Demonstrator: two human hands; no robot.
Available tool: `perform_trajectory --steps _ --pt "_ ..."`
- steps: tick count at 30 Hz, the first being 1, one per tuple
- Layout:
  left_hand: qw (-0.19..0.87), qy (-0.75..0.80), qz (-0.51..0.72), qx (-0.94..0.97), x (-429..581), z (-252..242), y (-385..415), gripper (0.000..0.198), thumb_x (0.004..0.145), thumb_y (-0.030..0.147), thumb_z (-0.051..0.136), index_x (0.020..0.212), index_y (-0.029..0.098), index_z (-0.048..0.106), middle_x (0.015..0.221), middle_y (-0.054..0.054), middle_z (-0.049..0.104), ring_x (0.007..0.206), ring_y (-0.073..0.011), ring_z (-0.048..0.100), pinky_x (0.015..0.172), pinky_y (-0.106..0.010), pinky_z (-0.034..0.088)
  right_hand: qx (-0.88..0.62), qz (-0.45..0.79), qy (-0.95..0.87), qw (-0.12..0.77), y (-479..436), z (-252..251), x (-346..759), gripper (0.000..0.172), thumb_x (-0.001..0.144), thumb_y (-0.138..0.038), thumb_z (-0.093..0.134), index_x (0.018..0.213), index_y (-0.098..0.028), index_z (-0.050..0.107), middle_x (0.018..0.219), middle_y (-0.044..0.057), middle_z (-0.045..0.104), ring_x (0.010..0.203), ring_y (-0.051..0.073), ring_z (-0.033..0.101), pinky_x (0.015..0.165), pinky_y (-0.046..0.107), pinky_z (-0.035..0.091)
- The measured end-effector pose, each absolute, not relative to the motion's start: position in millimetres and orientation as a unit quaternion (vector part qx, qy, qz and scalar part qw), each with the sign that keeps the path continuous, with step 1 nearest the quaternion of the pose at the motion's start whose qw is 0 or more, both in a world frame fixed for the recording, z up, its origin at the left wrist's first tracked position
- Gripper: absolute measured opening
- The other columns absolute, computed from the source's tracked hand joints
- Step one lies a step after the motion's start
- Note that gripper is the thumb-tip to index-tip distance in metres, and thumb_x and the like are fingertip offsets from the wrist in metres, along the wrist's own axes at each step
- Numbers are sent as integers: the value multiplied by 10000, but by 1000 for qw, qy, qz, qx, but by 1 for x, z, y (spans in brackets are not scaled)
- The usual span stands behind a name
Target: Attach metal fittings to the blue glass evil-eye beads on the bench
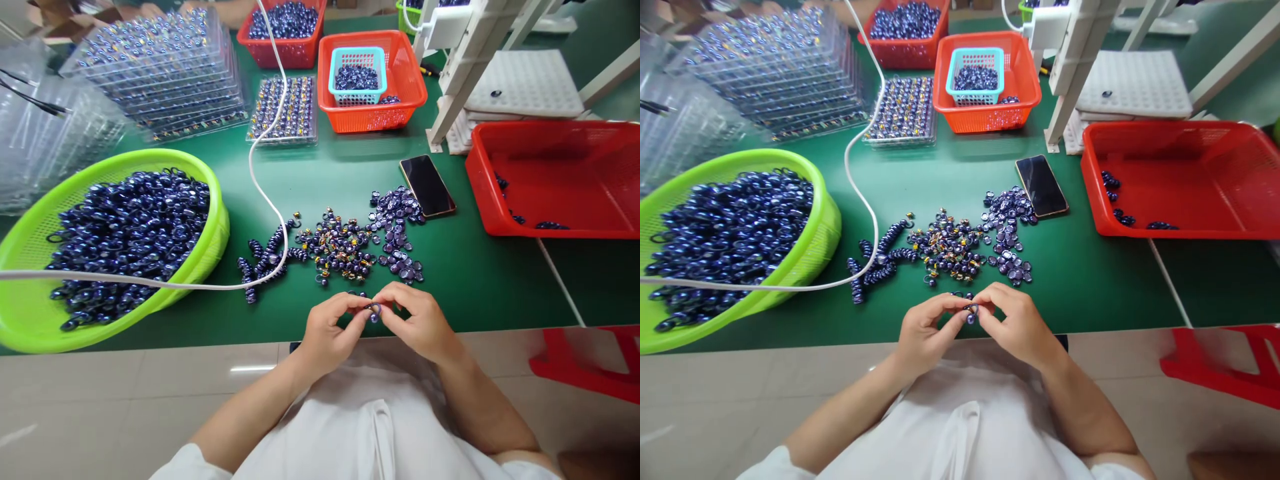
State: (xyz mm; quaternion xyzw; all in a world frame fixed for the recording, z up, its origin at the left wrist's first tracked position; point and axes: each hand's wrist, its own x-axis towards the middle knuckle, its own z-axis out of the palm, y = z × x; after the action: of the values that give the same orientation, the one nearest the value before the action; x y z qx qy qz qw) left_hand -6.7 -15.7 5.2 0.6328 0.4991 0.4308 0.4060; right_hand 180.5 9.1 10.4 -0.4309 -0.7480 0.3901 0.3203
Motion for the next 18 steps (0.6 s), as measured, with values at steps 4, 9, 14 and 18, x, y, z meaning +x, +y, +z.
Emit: perform_trajectory --steps 4,9,14,18 --pt "435 517 427 601 -7 6 -13 121 877 189 644 945 141 731 861 -78 767 750 -173 714 720 -265 564 -462 231 -799 307 31 10 194 92 932 -203 604 973 -195 686 924 65 674 902 219 595 831 359 497" --pt "474 536 427 552 -7 5 -11 133 875 219 650 951 147 732 879 -73 777 761 -182 728 740 -272 575 -532 55 -821 201 58 0 189 193 912 -222 627 1068 -149 713 967 121 661 910 282 545 786 410 497" --pt "503 538 434 518 -8 4 -11 139 878 237 659 962 151 727 866 -59 770 748 -166 719 731 -255 571 -529 13 -829 180 63 -8 185 98 901 -176 629 909 -172 726 933 97 668 877 259 541 781 380 469" --pt "532 528 444 490 -10 3 -13 143 894 252 649 972 151 714 888 -60 760 761 -156 706 738 -250 573 -523 1 -825 215 50 -4 190 81 902 -162 627 904 -188 704 940 78 686 878 248 565 763 373 450"
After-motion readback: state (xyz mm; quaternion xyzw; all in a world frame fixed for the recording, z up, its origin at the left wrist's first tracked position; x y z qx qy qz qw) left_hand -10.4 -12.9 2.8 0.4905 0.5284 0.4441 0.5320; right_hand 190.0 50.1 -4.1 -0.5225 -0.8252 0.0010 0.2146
